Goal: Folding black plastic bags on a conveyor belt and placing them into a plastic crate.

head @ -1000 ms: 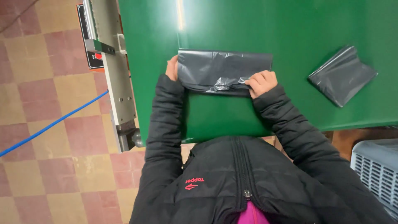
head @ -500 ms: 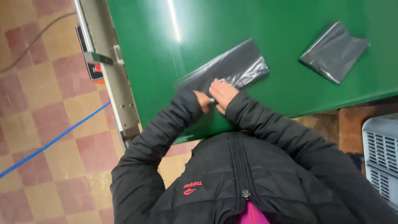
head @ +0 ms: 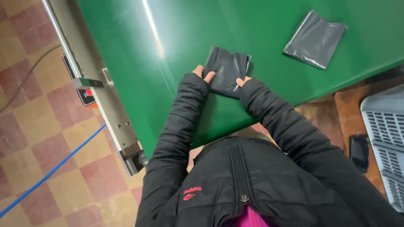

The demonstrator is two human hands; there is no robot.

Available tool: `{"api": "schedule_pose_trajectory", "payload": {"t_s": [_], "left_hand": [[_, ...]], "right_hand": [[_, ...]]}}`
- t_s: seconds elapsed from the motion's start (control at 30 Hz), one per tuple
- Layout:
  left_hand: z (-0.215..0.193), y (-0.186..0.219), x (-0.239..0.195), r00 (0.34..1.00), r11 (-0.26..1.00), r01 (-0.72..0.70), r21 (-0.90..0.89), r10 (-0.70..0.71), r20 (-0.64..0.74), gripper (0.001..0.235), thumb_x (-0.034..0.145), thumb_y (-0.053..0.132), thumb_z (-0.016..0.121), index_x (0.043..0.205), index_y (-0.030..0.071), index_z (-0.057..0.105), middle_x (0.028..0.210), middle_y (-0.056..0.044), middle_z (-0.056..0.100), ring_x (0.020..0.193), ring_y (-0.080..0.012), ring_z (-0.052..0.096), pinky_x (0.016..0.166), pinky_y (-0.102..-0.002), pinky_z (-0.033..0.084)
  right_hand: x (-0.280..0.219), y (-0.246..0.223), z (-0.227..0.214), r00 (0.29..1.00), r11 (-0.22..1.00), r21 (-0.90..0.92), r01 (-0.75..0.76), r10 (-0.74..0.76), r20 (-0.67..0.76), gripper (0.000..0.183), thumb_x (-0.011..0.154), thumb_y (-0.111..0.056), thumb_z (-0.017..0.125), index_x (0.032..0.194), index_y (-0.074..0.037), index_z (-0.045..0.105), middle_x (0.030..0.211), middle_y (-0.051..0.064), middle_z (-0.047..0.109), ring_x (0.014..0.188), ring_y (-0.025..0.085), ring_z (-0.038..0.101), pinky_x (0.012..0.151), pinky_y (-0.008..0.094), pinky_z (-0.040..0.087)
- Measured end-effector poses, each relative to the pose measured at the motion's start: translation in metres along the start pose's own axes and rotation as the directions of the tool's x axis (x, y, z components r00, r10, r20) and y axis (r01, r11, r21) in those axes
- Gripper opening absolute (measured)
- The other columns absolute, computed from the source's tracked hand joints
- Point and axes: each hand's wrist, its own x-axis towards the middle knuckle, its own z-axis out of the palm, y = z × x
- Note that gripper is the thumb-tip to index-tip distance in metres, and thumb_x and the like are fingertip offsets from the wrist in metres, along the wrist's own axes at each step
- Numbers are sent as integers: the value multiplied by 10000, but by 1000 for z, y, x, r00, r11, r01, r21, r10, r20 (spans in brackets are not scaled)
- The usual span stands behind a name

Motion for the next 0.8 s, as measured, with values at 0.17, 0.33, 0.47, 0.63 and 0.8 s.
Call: {"api": "schedule_pose_trajectory", "payload": {"t_s": [0.17, 0.33, 0.47, 0.63, 0.8], "left_hand": [[41, 3, 9, 877, 988, -47, 149, 113, -467, 455, 830, 350, 738, 1054, -12, 579, 1011, -246, 622, 903, -447, 593, 779, -526, 490], [50, 5, 12, 908, 995, -11, 97, 51, -415, 342, 877, 266, 752, 999, 0, 575, 975, -226, 601, 920, -434, 568, 779, -539, 487], [74, 9, 39, 851, 873, -456, -169, 373, -370, 196, 959, 157, 679, 1054, 24, 571, 947, -188, 611, 873, -371, 606, 816, -458, 517], [86, 140, 62, 887, 793, -460, -399, 393, -242, 279, 1008, 270, 638, 1168, 60, 548, 948, -197, 678, 847, -389, 695, 795, -436, 561], [159, 207, 151, 925, 896, -348, -275, 280, -258, 375, 1007, 405, 636, 1194, 101, 521, 973, -233, 727, 898, -500, 672, 747, -522, 559]], "right_hand": [[0, -10, -2, 996, 998, -10, -62, 63, 70, 422, 1036, -307, 420, 1261, -53, 671, 1143, 271, 655, 1044, 434, 649, 933, 491, 508], [-16, -5, 17, 963, 929, 254, -269, 265, 50, 433, 1040, -344, 490, 1265, -11, 652, 1201, 281, 656, 1072, 435, 646, 945, 470, 511], [-60, -18, -47, 777, 746, 639, -186, 510, -369, 495, 1026, -304, 630, 1353, 51, 522, 1283, 288, 634, 1147, 413, 635, 981, 426, 492], [-69, 84, -106, 595, 758, 650, 64, 493, -634, 631, 1111, -252, 654, 1547, 39, 303, 1414, 292, 576, 1284, 360, 605, 1085, 427, 501], [-54, 160, -171, 533, 857, 503, 109, 377, -757, 570, 1161, -285, 672, 1566, -68, 335, 1358, 259, 712, 1237, 378, 743, 1050, 442, 596]]}}
